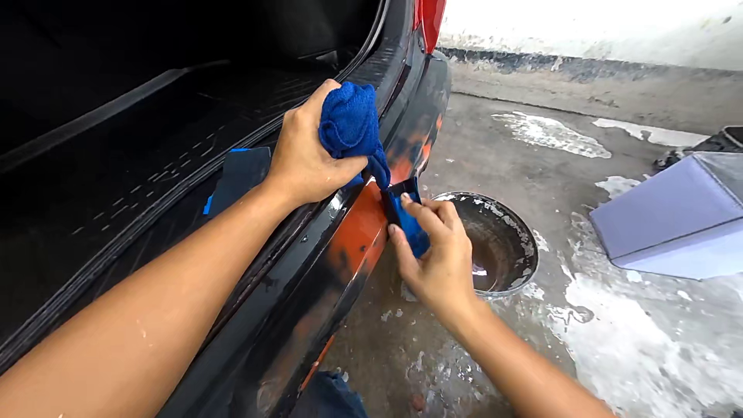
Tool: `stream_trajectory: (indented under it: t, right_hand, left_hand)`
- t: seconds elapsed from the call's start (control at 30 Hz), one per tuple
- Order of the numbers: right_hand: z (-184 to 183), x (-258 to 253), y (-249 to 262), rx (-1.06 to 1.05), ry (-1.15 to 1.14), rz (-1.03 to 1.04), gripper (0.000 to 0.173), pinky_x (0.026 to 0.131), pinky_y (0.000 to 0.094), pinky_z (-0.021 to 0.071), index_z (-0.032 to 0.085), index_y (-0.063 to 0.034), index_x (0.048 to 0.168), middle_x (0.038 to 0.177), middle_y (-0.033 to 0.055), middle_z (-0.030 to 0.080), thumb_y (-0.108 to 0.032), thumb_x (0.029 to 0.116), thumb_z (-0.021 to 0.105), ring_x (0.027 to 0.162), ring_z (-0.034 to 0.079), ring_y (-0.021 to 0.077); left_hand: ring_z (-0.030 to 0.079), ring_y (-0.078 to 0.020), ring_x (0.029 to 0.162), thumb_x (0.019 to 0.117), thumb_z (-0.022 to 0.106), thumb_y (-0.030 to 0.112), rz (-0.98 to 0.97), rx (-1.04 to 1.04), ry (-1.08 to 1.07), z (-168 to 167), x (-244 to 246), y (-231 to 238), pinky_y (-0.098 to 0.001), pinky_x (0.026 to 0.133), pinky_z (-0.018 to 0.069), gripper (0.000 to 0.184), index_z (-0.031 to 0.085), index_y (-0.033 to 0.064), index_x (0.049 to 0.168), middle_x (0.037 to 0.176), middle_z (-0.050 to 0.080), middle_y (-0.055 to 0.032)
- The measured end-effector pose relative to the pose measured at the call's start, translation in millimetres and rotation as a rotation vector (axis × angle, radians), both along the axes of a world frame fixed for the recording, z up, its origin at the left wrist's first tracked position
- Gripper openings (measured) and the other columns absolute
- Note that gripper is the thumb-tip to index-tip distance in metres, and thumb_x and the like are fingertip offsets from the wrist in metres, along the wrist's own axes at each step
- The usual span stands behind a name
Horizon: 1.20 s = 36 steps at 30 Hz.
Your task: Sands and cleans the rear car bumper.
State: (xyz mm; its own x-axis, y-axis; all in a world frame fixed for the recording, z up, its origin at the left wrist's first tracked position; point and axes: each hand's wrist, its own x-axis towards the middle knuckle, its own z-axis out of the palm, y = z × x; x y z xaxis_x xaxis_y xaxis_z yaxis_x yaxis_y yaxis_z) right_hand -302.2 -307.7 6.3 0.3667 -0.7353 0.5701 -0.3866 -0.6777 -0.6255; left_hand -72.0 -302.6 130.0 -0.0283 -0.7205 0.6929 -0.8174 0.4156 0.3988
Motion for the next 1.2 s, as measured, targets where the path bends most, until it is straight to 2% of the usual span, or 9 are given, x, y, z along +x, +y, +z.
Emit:
stream_trajectory:
  t: [0.2,0.33,0.4,0.47,0.67,0.8,0.9,1.1,1.2]
  right_hand:
    - [-15.0,-13.2,90.3,-0.129,-0.038,0.261,0.039,0.08,0.0365,0.0591,0.069,-0.026,0.128,0.122,0.016,0.068,-0.038,0.0908,0.07,0.103,0.068,0.0227]
    - [-7.7,-11.5,15.8,-0.172,0.042,0.151,0.039,0.075,0.0444,0.0603,0.071,-0.0239,0.128,0.122,0.0105,0.068,-0.037,0.0921,0.068,0.102,0.069,0.0247]
    - [-1.4,-20.6,-34.0,0.01,0.092,0.076,0.044,0.077,0.05,0.0599,0.068,-0.0201,0.134,0.125,0.0099,0.067,-0.038,0.0943,0.068,0.102,0.069,0.025]
    - [2.8,-38.1,-70.5,0.214,-0.008,0.036,0.044,0.074,0.0453,0.0639,0.064,-0.0166,0.136,0.118,0.0065,0.071,-0.035,0.0966,0.069,0.091,0.073,0.019]
    - [-9.6,-105.2,-106.9,0.593,-0.208,0.046,0.035,0.068,0.0395,0.0608,0.053,-0.0118,0.136,0.1,0.0075,0.072,-0.013,0.1031,0.039,0.081,0.072,0.0176]
    - [-28.1,-133.9,-121.1,0.473,0.068,-0.056,0.034,0.062,0.0469,0.0575,0.046,-0.0129,0.137,0.09,0.0105,0.069,-0.01,0.1039,0.043,0.072,0.069,0.0231]
    - [-44.3,-142.2,-124.1,0.349,0.123,-0.089,0.026,0.06,0.0473,0.0561,0.045,-0.0084,0.129,0.085,0.0095,0.066,-0.012,0.1033,0.045,0.069,0.068,0.0227]
    - [-101.7,-140.4,-154.8,0.54,0.079,0.008,0.009,0.062,0.0513,0.0535,0.06,-0.005,0.103,0.082,0.0105,0.065,-0.006,0.096,0.054,0.072,0.065,0.0247]
    - [-102.2,-125.0,-164.3,0.51,0.171,0.051,0.011,0.072,0.0551,0.0556,0.063,-0.0066,0.098,0.096,0.0108,0.072,-0.007,0.0977,0.052,0.085,0.071,0.0267]
  left_hand:
    - [0.067,-0.0044,0.098,0.0713,0.082,0.019,-0.006,-0.003,0.01,0.9,0.8,-0.7,-0.0243,0.087,0.0573,0.053,0.06,0.0048,0.118,0.102,0.069,-0.0012]
    - [0.067,-0.0047,0.099,0.0708,0.082,0.017,-0.022,0.003,0.013,2.4,1.0,0.4,-0.0244,0.087,0.0576,0.054,0.06,0.0046,0.118,0.103,0.069,-0.0013]
    - [0.067,-0.0049,0.099,0.0706,0.082,0.018,-0.013,-0.001,0.004,1.5,0.9,1.1,-0.0251,0.088,0.0575,0.054,0.06,0.005,0.118,0.103,0.069,-0.0011]
    - [0.067,-0.0049,0.1,0.0706,0.083,0.019,-0.009,0.005,0.003,2.6,0.9,1.7,-0.0257,0.089,0.0579,0.056,0.06,0.0049,0.119,0.104,0.069,-0.0013]
    - [0.066,-0.0033,0.098,0.0703,0.082,0.021,0.009,0.034,-0.028,3.4,-0.1,2.4,-0.0234,0.087,0.0566,0.055,0.061,0.0053,0.119,0.103,0.069,-0.0009]
    - [0.067,-0.0041,0.097,0.0709,0.081,0.021,-0.002,0.043,-0.048,2.8,-0.6,3.1,-0.025,0.087,0.0579,0.052,0.061,0.0066,0.116,0.102,0.07,0.0001]
    - [0.067,-0.0047,0.098,0.0715,0.081,0.02,-0.004,0.046,-0.069,1.7,-1.3,4.3,-0.025,0.088,0.0573,0.05,0.061,0.0058,0.115,0.103,0.07,-0.0009]
    - [0.069,-0.0086,0.1,0.0716,0.08,0.018,0.031,0.044,-0.064,-0.3,-1.1,5.2,-0.0283,0.09,0.0591,0.052,0.059,0.0034,0.116,0.104,0.071,-0.0032]
    - [0.07,-0.0108,0.099,0.0719,0.08,0.017,0.053,0.046,-0.078,-1.7,-2.9,6.8,-0.0301,0.09,0.0592,0.05,0.059,0.0023,0.115,0.104,0.072,-0.0051]
